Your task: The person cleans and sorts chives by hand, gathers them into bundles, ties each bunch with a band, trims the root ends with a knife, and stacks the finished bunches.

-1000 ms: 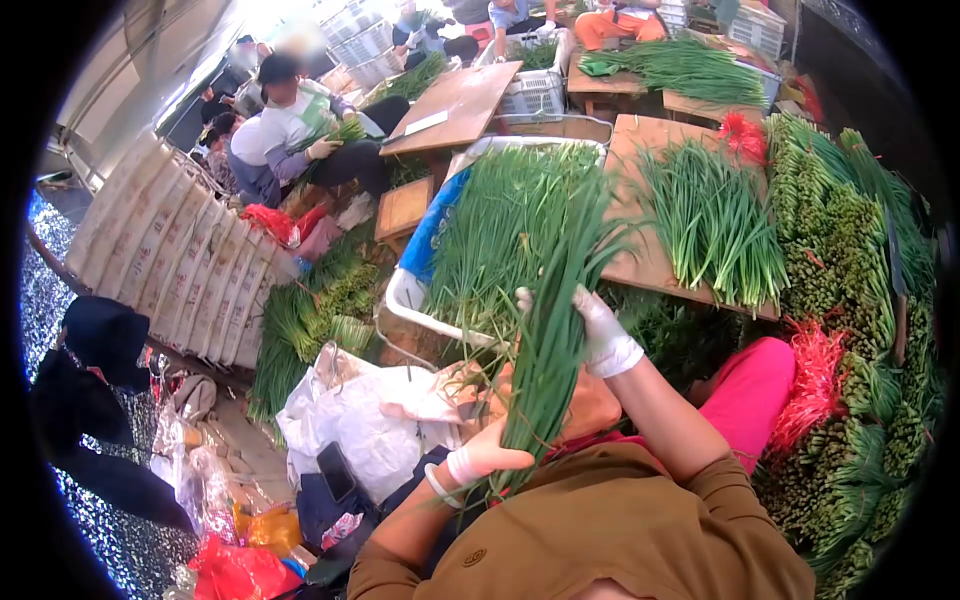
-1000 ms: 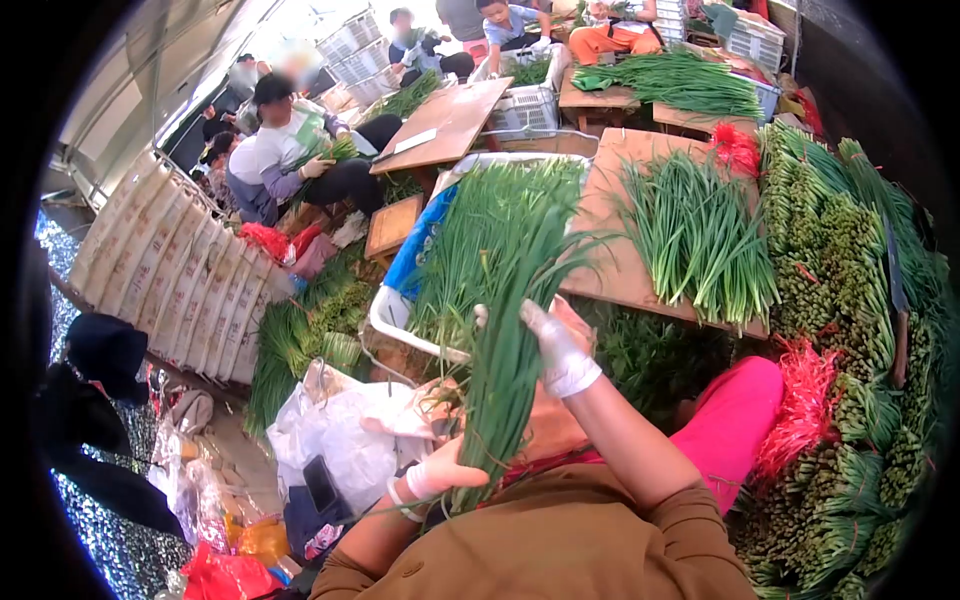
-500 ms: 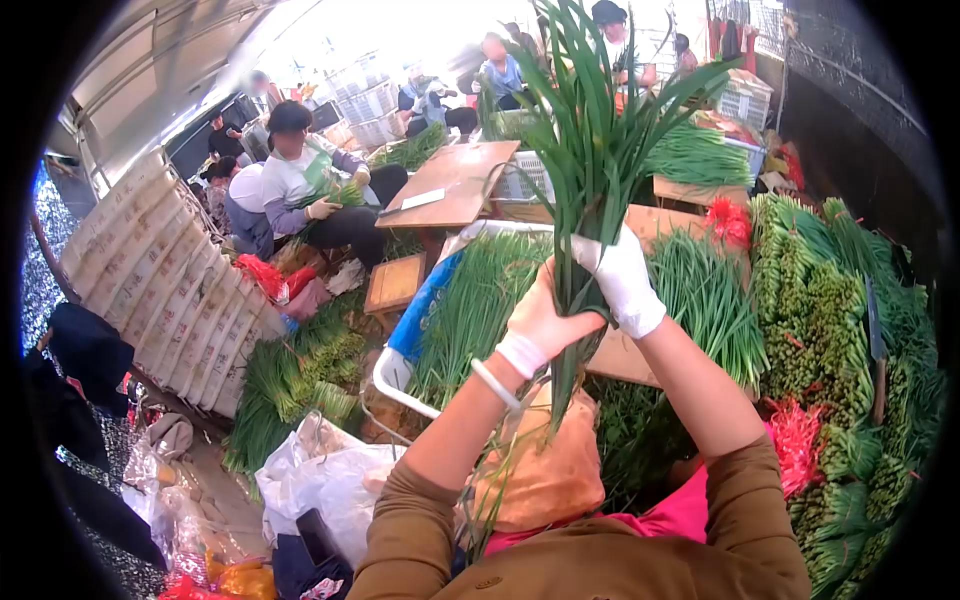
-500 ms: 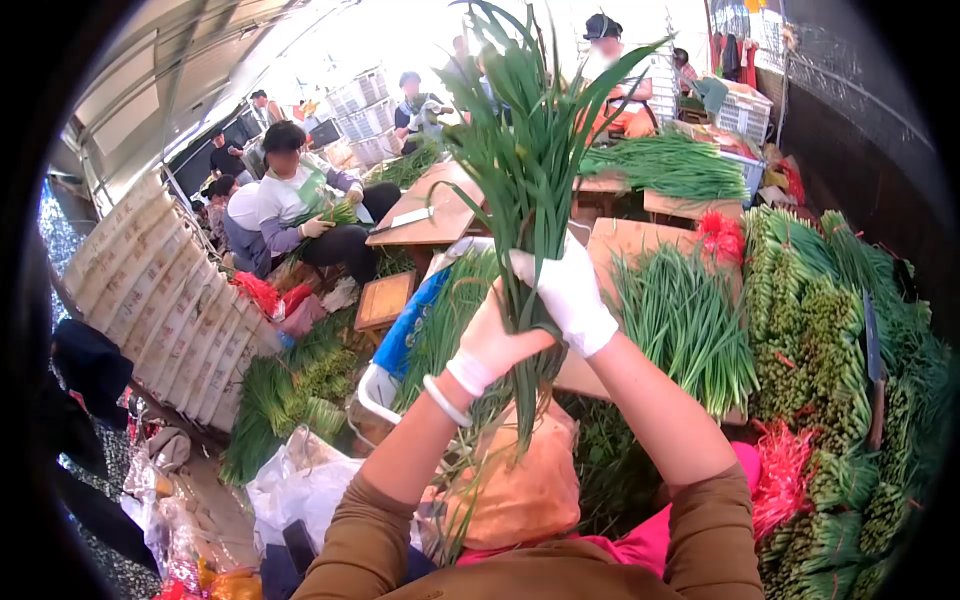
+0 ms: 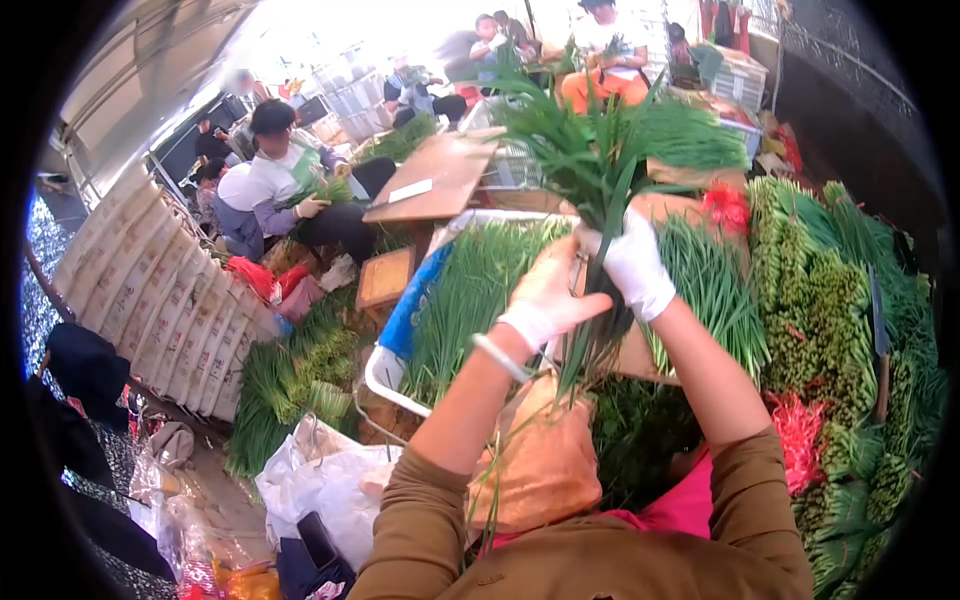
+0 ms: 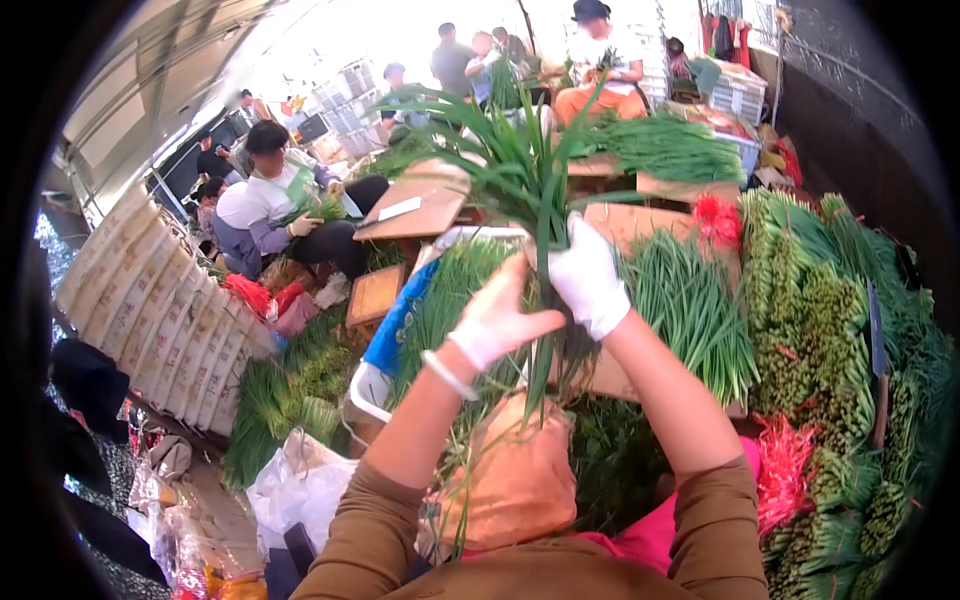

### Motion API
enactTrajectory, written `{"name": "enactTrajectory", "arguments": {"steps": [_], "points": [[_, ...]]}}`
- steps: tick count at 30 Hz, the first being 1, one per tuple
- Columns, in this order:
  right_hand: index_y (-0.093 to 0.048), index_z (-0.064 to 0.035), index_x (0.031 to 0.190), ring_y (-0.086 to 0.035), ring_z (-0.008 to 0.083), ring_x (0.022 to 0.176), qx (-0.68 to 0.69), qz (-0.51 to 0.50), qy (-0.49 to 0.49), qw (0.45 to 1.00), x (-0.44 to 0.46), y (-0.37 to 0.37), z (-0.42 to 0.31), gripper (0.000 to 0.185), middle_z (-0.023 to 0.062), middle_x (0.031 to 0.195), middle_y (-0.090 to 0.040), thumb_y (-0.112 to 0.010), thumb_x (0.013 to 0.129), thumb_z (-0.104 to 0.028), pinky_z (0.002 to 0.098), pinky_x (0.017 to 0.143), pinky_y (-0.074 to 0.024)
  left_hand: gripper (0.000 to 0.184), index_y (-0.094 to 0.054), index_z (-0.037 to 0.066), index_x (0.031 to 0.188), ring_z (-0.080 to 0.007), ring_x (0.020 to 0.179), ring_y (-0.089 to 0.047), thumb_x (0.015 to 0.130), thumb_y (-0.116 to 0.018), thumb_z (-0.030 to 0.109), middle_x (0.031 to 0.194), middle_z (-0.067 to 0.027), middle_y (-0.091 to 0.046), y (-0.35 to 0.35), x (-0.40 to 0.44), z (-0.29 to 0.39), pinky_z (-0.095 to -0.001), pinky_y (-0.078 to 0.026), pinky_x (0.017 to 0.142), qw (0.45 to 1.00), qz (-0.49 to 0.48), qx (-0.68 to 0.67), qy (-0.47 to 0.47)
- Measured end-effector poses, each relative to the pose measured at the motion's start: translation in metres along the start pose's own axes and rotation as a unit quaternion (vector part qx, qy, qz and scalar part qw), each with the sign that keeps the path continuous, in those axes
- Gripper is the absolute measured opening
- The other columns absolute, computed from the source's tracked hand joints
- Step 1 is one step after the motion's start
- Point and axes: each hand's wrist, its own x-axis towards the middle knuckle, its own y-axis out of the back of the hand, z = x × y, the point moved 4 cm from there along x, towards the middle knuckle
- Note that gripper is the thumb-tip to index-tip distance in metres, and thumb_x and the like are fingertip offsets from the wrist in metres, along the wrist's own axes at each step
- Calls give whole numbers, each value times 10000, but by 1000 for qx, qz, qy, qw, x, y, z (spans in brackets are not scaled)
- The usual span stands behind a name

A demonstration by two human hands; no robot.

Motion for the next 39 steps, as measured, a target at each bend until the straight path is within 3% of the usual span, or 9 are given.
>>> {"name": "enactTrajectory", "arguments": {"steps": [2,6,10,15,25,28,30,33,39], "points": [[-634,-21,921,-634,189,664,30,5,1,1000,-5,9,-27,248,134,773,-683,-732,776,-197,323,644,-497,642,-531,-1,1237,-295,1018,-614,704,-761,271,1139,-162,-609,36,-22,19,-361,-480,919,998,55,12,-34],[-654,-2,936,-644,283,693,-39,-78,-40,995,-57,0,10,304,176,774,-663,-760,720,-186,369,636,-493,489,-477,-5,1304,-248,1033,-600,896,-589,239,1228,-175,-572,34,-116,-28,-388,-477,909,896,-14,-364,252],[-661,-37,952,-645,306,745,-91,-49,116,988,-105,-16,-22,318,139,771,-657,-723,642,-68,375,706,-514,596,-514,26,1277,-256,1013,-588,901,-547,488,1195,-166,-582,-56,-209,-38,-425,-484,883,579,-131,-669,448],[-666,-180,984,-608,232,926,-152,-249,331,897,-159,-36,-89,302,45,915,-650,-643,687,-131,368,806,-460,496,-477,45,1261,-324,1036,-592,916,-522,400,1167,-175,-604,-57,-200,-4,-469,-454,947,340,11,-862,376],[-537,-189,1256,-390,192,1327,-229,-360,326,844,-267,-36,-76,475,-3,1305,-524,-538,780,-186,450,1043,-326,350,-594,-16,1107,-233,900,-634,855,-636,225,1045,-142,-649,-7,-180,-7,-350,-544,774,513,-77,-746,418],[-517,-164,1293,-461,207,1269,-205,-406,262,851,-280,-19,-56,515,45,1302,-538,-556,781,-120,399,1000,-390,342,-590,-7,1102,-177,820,-611,809,-639,163,958,-78,-638,20,-176,-4,-262,-508,667,730,-159,-567,347],[-467,-145,1355,-522,207,1205,-210,-419,199,861,-281,-5,-5,589,76,1305,-539,-579,782,-68,351,958,-438,376,-593,7,1082,-147,800,-577,730,-655,124,911,-54,-616,34,-181,13,-258,-476,699,777,-141,-498,359],[-432,-84,1386,-538,218,1179,106,-204,-159,960,-251,18,42,532,115,1302,-541,-596,884,-154,337,976,-423,434,-591,16,1088,-143,873,-561,681,-692,126,955,-42,-612,42,-214,7,-279,-456,802,790,-194,-425,397],[-397,-65,1404,-535,155,1141,524,-65,-406,746,-250,-14,49,545,38,1287,-550,-521,955,-347,300,973,-409,623,-516,31,1264,-154,1075,-528,702,-742,175,1157,-33,-583,8,-291,7,-308,-420,931,780,-243,-420,395]]}}
